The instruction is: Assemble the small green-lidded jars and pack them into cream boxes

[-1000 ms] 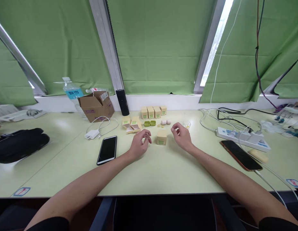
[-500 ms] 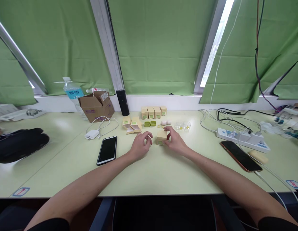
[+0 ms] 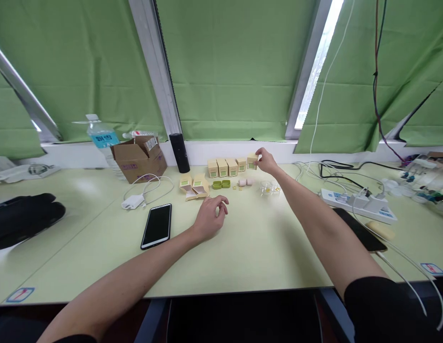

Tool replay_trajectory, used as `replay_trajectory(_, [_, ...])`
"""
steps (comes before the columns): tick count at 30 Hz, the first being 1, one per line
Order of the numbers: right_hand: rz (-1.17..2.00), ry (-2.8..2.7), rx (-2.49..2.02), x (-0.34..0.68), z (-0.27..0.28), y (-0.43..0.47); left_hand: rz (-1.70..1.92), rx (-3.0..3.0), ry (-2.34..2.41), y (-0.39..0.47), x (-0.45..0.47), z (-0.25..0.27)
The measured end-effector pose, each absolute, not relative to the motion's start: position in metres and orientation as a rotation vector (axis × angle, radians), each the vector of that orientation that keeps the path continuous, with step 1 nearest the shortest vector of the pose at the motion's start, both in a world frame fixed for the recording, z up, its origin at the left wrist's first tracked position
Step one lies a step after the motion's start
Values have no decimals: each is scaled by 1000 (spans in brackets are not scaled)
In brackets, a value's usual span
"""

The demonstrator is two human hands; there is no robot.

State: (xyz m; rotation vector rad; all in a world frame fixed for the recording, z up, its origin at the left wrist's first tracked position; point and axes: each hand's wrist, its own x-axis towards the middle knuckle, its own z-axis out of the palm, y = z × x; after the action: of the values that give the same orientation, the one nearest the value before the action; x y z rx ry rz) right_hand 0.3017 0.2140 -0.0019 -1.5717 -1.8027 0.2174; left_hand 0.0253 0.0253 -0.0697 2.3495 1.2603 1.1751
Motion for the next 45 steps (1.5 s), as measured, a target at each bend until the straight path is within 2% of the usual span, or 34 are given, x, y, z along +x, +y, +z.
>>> replay_trajectory(8, [176,-1997,-1611,276,-40,230,1151,2398,1208,24,31,-70])
replay_trajectory(14, [61,-2062,-1709,277,-34,222,1145,2403,1199,26,32,-71])
replay_trajectory(20, [108,-2237,-1737,270,-39,214,1141,2419,1195,26,33,-72])
replay_trajectory(27, [20,-2186,-1789,263,-38,203,1098,2436,1193,27,31,-74])
replay_trajectory(34, [-130,-2183,-1738,251,-37,148,913,2509,1223,33,28,-78])
replay_trajectory(40, [-53,-2388,-1603,244,-69,72,920,2552,1241,38,23,-77])
replay_trajectory(45, [-18,-2423,-1573,245,-78,56,866,2612,1301,41,21,-74])
